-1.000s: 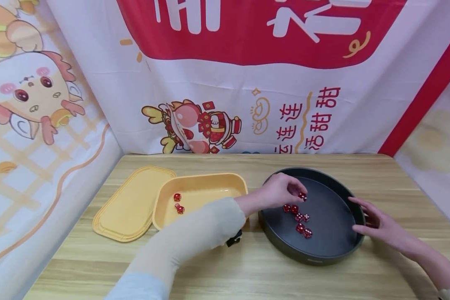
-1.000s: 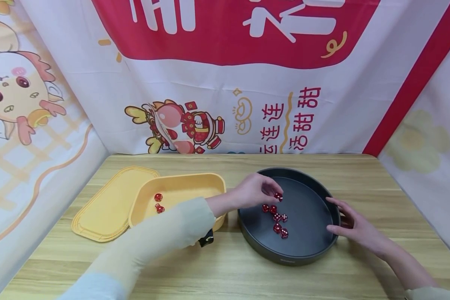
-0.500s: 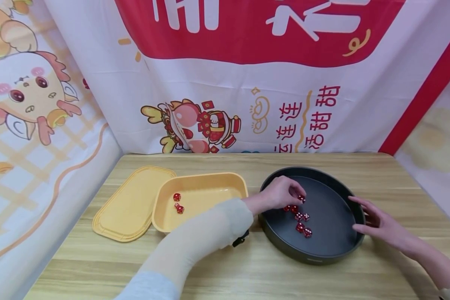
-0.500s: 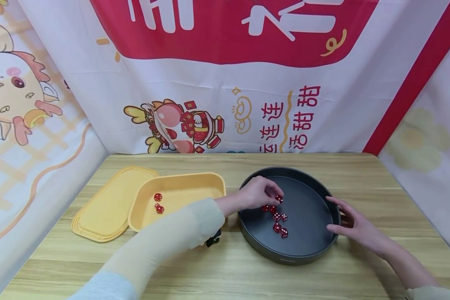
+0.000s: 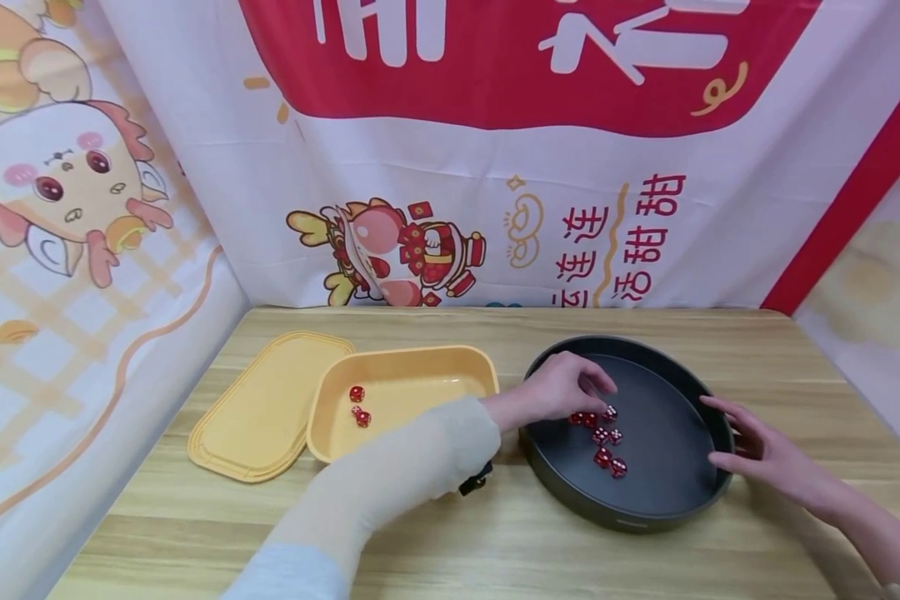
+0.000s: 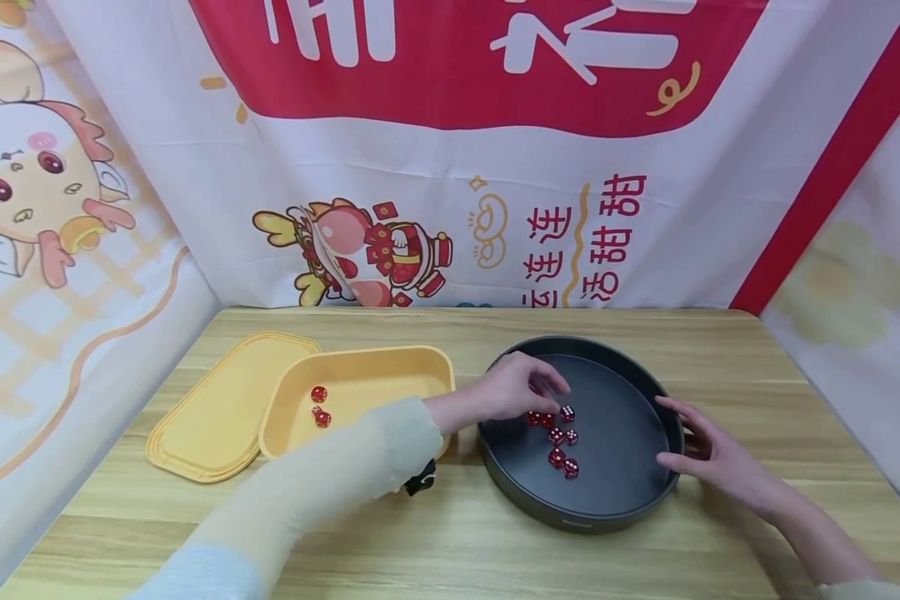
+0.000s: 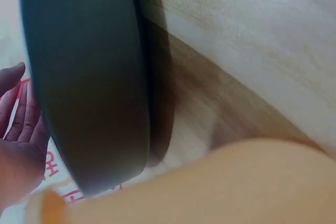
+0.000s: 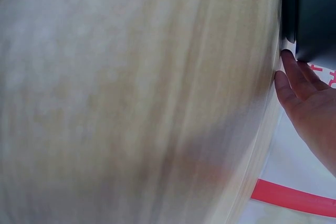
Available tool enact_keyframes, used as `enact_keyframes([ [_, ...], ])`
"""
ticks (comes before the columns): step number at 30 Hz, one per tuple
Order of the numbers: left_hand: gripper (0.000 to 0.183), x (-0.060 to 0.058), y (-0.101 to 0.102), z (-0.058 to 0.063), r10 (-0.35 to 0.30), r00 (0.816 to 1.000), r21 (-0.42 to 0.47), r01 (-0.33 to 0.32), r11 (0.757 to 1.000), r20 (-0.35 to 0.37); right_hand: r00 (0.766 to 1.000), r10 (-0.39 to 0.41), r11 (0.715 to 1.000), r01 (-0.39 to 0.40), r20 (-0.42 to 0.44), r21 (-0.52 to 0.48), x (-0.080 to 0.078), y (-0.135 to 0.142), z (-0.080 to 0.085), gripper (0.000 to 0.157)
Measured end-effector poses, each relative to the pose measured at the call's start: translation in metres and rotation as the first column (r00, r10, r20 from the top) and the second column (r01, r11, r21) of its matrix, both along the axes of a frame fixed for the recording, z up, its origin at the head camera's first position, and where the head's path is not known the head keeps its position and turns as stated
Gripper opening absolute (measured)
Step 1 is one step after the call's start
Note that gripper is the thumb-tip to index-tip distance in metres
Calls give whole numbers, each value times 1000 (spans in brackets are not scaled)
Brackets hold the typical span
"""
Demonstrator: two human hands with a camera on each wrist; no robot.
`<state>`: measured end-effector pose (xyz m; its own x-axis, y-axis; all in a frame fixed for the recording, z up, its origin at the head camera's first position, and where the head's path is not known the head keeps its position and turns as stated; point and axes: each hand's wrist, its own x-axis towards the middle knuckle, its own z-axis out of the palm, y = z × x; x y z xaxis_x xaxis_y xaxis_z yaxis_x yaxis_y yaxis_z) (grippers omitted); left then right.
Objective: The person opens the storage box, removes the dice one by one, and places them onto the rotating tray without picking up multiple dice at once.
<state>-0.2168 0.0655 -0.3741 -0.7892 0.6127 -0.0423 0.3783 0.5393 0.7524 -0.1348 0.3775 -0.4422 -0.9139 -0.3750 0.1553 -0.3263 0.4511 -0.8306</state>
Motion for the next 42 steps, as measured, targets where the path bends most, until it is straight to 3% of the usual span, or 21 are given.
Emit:
enact_keyframes([
  [8,18,12,-20,12,-22,1000,21,22,1000,9,1000,-5,1000,5,16,-13,3,2,-2,70],
  [15,16,22,-55,22,-71,997,116,66,991,36,1000,-3,1000,3,5,-11,3,2,-4,70],
  [21,17,26,-90,27,-29,998,228,15,974,61,1000,8,1000,-8,-8,-17,1,2,-4,71],
  [30,19,27,-148,38,25,997,269,-42,962,67,1000,3,1000,-3,-6,-10,2,0,-2,70],
  [34,20,25,-180,41,43,998,245,-52,968,41,1000,7,1000,-7,-2,-15,1,-1,-1,70],
  [42,16,20,-243,38,57,998,60,-58,997,28,1000,8,1000,-8,3,-19,0,-1,0,71],
])
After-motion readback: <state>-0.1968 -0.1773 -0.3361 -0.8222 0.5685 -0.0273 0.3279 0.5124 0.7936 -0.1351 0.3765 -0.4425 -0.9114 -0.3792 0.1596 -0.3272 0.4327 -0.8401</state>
